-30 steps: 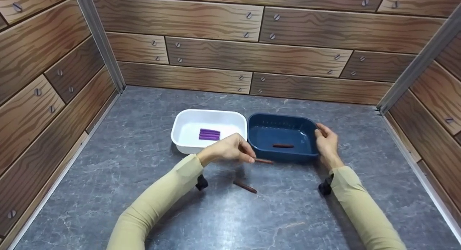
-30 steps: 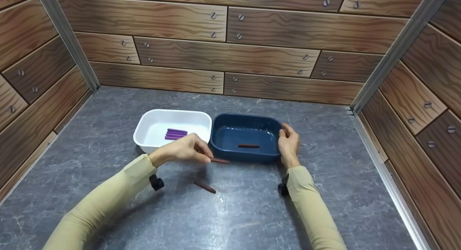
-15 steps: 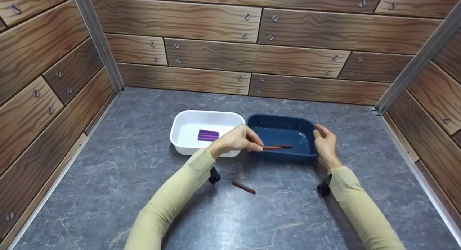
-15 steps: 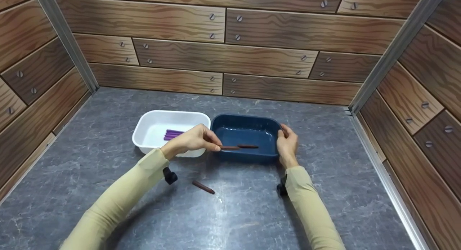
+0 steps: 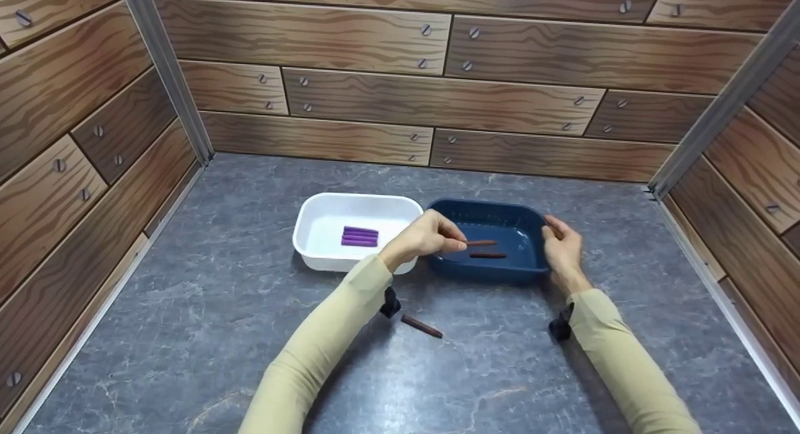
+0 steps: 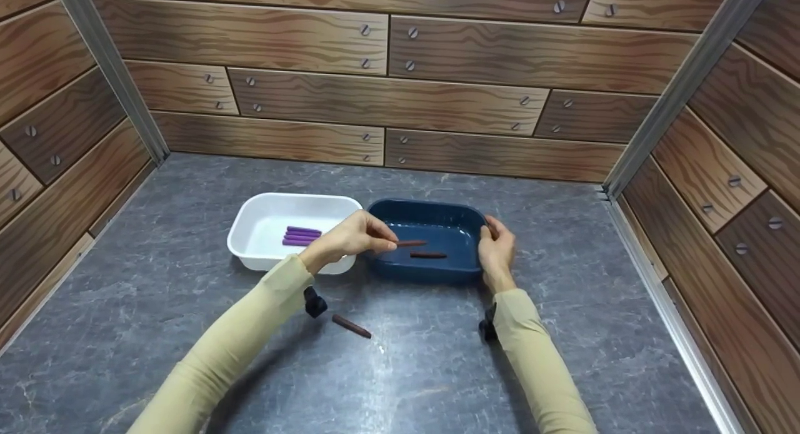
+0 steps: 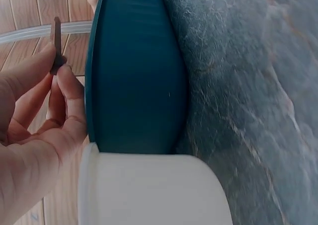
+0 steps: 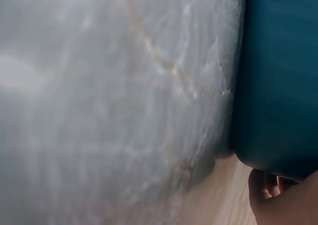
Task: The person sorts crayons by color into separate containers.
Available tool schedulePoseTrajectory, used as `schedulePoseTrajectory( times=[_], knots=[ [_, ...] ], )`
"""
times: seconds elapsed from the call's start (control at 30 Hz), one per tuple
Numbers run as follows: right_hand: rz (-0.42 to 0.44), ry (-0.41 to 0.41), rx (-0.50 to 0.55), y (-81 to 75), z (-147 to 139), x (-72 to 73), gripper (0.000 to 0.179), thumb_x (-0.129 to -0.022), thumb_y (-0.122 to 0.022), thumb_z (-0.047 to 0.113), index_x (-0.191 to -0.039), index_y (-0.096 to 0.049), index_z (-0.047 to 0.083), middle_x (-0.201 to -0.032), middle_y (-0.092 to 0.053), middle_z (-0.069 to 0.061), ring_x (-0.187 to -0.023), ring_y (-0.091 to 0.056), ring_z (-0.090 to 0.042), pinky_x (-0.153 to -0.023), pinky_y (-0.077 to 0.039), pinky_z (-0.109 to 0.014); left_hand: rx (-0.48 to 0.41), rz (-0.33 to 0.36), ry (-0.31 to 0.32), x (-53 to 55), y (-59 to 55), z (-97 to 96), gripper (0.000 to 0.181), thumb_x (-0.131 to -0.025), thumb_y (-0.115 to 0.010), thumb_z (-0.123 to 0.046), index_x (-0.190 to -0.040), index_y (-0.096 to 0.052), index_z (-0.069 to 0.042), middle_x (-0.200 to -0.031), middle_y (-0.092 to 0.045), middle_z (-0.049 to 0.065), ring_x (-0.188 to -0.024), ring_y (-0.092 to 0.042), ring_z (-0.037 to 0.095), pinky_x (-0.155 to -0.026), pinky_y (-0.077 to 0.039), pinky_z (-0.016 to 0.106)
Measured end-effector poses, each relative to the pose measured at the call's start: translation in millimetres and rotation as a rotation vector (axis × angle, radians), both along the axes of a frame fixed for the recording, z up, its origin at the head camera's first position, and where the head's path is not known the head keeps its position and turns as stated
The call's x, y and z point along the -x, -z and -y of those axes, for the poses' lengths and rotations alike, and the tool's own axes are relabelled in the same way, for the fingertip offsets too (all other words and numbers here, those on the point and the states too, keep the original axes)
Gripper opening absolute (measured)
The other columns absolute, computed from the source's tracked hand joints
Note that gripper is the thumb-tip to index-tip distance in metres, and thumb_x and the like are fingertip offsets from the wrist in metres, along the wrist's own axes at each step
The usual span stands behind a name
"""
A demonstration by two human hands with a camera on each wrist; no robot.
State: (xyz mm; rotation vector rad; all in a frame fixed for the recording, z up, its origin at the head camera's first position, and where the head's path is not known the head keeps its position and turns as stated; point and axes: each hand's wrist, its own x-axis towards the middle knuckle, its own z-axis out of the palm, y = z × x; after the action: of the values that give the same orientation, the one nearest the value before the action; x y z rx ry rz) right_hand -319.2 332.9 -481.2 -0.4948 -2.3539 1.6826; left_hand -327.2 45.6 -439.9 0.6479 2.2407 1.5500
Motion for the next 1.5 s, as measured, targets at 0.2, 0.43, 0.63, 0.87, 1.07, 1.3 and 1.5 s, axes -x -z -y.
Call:
schedulePoseTrajectory(
  times=[0.2,0.43,0.63,0.87,1.07,1.3,1.5],
  knots=[
    [-0.008,-0.005,0.010,0.2,0,0.3,0.044,-0.105,-0.040,0.014,-0.148,-0.042,0.007,-0.150,-0.045,-0.015,-0.136,-0.043,-0.025,-0.110,-0.036,-0.035,-0.029,-0.032,-0.048,6.7,2.5,-14.5,0.008,-0.084,-0.076,-0.008,-0.091,-0.079,-0.004,-0.074,-0.069,-0.001,-0.063,-0.057,0.006,-0.059,-0.048,0.023],
    [-0.004,0.006,-0.002,0.9,0,1.8,0.043,-0.104,-0.041,0.013,-0.147,-0.045,0.007,-0.147,-0.049,-0.015,-0.132,-0.046,-0.023,-0.105,-0.038,-0.031,0.020,-0.082,-0.100,15.9,6.7,-27.8,0.009,-0.084,-0.077,-0.011,-0.091,-0.079,-0.006,-0.077,-0.073,0.001,-0.062,-0.058,0.005,-0.058,-0.049,0.020],
    [0.000,0.011,-0.013,-0.5,0,1.4,0.043,-0.105,-0.040,0.014,-0.147,-0.044,0.008,-0.147,-0.049,-0.015,-0.131,-0.046,-0.024,-0.104,-0.039,-0.032,0.063,-0.081,-0.144,22.2,7.4,-40.0,0.007,-0.084,-0.078,-0.012,-0.089,-0.080,-0.008,-0.082,-0.076,0.004,-0.070,-0.067,0.013,-0.058,-0.050,0.019],
    [0.001,0.016,-0.002,-1.3,1,2.5,0.044,-0.105,-0.040,0.014,-0.148,-0.043,0.008,-0.148,-0.048,-0.015,-0.132,-0.046,-0.024,-0.106,-0.039,-0.032,0.142,-0.074,-0.221,27.9,9.3,-53.9,0.006,-0.082,-0.080,-0.015,-0.086,-0.080,-0.012,-0.085,-0.076,0.000,-0.075,-0.063,0.008,-0.065,-0.050,0.020],
    [-0.001,0.002,0.002,-1.7,1,2.4,0.044,-0.105,-0.040,0.014,-0.148,-0.042,0.008,-0.149,-0.046,-0.016,-0.134,-0.044,-0.025,-0.109,-0.038,-0.035,0.235,-0.079,-0.265,31.3,13.7,-59.3,0.004,-0.079,-0.083,-0.016,-0.081,-0.080,-0.014,-0.092,-0.075,-0.001,-0.088,-0.065,0.013,-0.078,-0.054,0.027],
    [0.018,-0.009,-0.012,-3.3,0,0.3,0.045,-0.106,-0.038,0.017,-0.150,-0.039,0.009,-0.152,-0.043,-0.014,-0.138,-0.042,-0.026,-0.112,-0.037,-0.038,0.261,-0.054,-0.249,35.5,21.0,-61.5,0.004,-0.079,-0.083,-0.012,-0.077,-0.080,-0.015,-0.092,-0.075,-0.002,-0.092,-0.064,0.013,-0.083,-0.054,0.027],
    [0.006,-0.008,-0.010,-1.7,0,0.9,0.045,-0.105,-0.040,0.017,-0.149,-0.040,0.008,-0.151,-0.044,-0.015,-0.137,-0.042,-0.026,-0.111,-0.037,-0.038,0.266,-0.038,-0.236,38.1,25.2,-63.3,0.005,-0.076,-0.085,-0.012,-0.079,-0.081,-0.013,-0.092,-0.076,-0.001,-0.091,-0.064,0.013,-0.087,-0.053,0.028]
  ],
)
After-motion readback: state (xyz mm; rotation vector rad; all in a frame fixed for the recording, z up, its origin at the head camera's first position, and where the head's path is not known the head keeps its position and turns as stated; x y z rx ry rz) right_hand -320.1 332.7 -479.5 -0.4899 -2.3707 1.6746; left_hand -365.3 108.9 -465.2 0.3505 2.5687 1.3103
